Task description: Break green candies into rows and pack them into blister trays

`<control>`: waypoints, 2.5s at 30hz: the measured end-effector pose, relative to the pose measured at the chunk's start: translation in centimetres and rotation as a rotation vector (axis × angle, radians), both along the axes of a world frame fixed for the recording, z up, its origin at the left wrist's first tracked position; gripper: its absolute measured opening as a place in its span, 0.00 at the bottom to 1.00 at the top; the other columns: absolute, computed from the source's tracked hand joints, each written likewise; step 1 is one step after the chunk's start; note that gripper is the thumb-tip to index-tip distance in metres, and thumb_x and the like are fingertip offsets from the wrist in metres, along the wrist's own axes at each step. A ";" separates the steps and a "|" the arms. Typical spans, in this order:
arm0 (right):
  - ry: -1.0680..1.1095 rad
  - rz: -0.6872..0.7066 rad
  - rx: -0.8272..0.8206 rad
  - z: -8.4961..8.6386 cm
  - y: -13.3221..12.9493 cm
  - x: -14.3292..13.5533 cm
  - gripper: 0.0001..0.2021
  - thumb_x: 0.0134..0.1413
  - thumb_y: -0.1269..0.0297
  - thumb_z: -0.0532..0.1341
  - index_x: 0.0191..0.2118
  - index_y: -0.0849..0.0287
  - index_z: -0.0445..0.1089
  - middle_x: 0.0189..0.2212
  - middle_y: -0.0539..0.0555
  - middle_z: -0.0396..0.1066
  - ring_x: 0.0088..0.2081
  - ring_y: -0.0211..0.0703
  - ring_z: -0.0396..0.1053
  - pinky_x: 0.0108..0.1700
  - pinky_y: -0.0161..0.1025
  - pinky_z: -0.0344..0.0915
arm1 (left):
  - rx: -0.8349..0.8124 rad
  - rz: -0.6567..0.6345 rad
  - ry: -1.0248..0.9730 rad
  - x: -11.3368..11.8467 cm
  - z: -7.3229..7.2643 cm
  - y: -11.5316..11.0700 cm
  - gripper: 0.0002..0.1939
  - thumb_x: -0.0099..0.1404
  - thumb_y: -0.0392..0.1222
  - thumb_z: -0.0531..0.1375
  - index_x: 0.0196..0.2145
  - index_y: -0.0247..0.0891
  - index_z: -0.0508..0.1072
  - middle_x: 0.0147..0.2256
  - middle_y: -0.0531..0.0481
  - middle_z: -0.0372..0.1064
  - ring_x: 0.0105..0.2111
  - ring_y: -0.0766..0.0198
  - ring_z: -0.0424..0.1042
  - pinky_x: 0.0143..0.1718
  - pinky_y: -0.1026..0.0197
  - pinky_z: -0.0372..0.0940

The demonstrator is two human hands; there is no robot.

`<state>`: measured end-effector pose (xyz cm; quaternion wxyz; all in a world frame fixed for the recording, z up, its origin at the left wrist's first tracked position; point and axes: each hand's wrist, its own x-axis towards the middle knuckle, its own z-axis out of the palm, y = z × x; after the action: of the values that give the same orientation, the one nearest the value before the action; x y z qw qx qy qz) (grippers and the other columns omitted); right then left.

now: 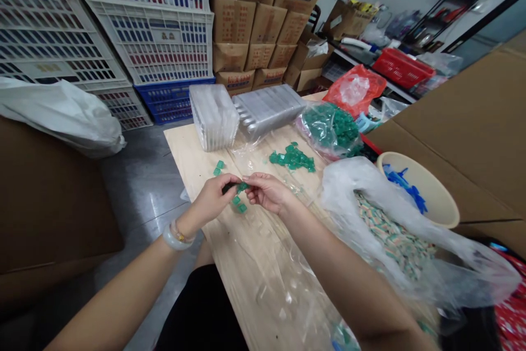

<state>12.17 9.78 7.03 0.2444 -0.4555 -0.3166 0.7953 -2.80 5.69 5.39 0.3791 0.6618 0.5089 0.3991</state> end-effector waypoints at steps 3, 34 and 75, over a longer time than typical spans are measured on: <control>-0.009 -0.018 0.013 -0.6 -1.3 -1.2 0.14 0.33 0.65 0.67 0.19 0.61 0.58 0.12 0.45 0.63 0.14 0.28 0.57 0.16 0.27 0.52 | 0.091 -0.025 0.238 -1.3 -0.1 -1.3 0.12 0.55 0.29 0.50 0.34 0.37 0.69 0.32 0.48 0.66 0.35 0.64 0.66 0.39 0.60 0.60; -0.588 0.307 1.039 0.5 -3.7 -5.5 0.09 0.42 0.75 0.54 0.29 0.55 0.66 0.27 0.50 0.67 0.29 0.38 0.64 0.32 0.37 0.61 | -0.030 0.039 0.347 -5.5 1.2 -4.4 0.12 0.60 0.34 0.49 0.36 0.36 0.71 0.32 0.46 0.67 0.34 0.62 0.67 0.37 0.61 0.61; 0.175 0.155 0.156 -2.8 -2.4 -4.9 0.13 0.42 0.68 0.64 0.39 0.60 0.71 0.31 0.53 0.74 0.34 0.37 0.71 0.41 0.37 0.66 | -0.627 0.035 -1.164 -6.6 -1.8 -4.6 0.06 0.56 0.34 0.57 0.33 0.31 0.71 0.33 0.43 0.69 0.23 0.73 0.61 0.21 0.71 0.55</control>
<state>7.30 7.40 4.24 0.2436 -0.3382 -0.3891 0.8215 -9.38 1.13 3.54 0.7605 0.1879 0.3234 0.5307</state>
